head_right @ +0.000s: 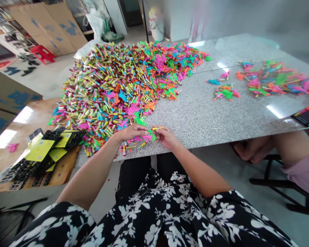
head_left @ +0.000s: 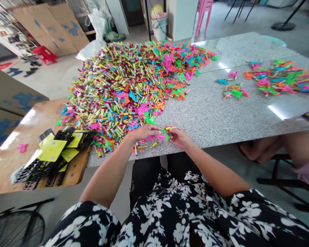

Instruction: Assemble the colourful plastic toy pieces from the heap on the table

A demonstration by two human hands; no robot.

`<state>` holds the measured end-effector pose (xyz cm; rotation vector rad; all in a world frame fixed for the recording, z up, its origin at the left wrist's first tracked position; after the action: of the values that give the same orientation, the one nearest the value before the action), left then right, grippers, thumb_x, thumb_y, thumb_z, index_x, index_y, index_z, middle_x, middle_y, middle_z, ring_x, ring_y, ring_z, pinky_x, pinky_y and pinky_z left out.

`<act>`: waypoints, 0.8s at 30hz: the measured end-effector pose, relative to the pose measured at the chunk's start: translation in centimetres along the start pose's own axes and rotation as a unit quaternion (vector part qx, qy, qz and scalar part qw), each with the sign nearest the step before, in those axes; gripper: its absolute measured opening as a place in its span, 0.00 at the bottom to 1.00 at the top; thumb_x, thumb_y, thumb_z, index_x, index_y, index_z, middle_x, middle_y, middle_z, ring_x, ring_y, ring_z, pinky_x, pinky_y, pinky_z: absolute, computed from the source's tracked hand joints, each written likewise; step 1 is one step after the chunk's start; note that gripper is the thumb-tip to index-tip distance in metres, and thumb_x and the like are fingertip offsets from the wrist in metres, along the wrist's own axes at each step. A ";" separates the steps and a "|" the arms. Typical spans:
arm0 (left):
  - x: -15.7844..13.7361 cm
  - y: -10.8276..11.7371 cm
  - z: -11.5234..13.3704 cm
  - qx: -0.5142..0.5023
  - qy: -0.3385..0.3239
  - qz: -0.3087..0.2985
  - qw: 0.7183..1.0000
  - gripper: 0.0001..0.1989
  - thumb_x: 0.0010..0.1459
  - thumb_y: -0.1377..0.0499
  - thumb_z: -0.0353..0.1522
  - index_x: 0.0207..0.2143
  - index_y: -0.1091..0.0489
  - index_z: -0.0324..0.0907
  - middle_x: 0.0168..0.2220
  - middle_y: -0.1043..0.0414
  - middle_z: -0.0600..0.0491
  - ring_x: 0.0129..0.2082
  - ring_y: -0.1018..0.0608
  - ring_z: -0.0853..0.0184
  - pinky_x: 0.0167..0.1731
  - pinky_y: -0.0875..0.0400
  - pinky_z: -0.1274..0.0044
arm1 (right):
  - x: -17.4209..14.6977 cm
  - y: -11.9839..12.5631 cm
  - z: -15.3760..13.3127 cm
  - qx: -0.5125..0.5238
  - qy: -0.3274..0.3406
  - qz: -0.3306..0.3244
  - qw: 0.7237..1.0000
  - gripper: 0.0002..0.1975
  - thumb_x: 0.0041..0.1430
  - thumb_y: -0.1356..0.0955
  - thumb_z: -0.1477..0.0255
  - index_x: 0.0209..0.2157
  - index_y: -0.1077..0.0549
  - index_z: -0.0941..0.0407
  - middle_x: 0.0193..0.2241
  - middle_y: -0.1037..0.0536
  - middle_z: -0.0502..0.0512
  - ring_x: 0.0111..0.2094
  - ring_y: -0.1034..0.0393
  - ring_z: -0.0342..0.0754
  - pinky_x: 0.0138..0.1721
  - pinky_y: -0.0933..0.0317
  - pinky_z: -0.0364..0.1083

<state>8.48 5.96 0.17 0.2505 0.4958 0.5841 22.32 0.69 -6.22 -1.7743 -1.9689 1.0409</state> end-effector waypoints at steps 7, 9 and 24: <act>0.1 0.1 -0.1 0.016 -0.006 0.001 1.000 0.26 0.61 0.33 0.51 0.51 0.16 0.41 0.40 0.17 0.50 0.37 0.21 0.64 0.38 0.28 0.75 | -0.1 0.1 -0.4 -0.032 0.018 0.003 0.999 0.16 0.50 0.19 0.64 0.41 0.15 0.54 0.31 0.19 0.49 0.23 0.37 0.40 0.24 0.36 0.42; 0.1 0.1 -0.1 0.018 -0.003 0.002 1.000 0.26 0.61 0.33 0.51 0.50 0.16 0.41 0.40 0.17 0.50 0.38 0.20 0.64 0.39 0.27 0.76 | -0.2 0.2 -0.6 -0.053 0.030 0.002 0.998 0.16 0.49 0.19 0.64 0.40 0.15 0.54 0.30 0.20 0.49 0.23 0.36 0.40 0.24 0.36 0.42; 0.2 0.0 0.4 0.013 -0.001 0.002 1.000 0.25 0.60 0.33 0.50 0.48 0.16 0.40 0.40 0.17 0.50 0.37 0.22 0.64 0.40 0.28 0.75 | -0.2 0.4 -0.9 -0.062 0.042 0.013 0.997 0.16 0.51 0.19 0.62 0.41 0.15 0.53 0.32 0.20 0.49 0.24 0.37 0.40 0.25 0.35 0.43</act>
<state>8.84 6.02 0.49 0.2766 0.5020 0.5814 23.23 0.80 -5.79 -1.8801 -2.0036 0.8550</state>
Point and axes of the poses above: each hand's wrist, its own x-axis towards the middle knuckle, its own y-axis out of the back of the hand, z = x × y, the point moved 9 cm from there along x, towards the middle knuckle
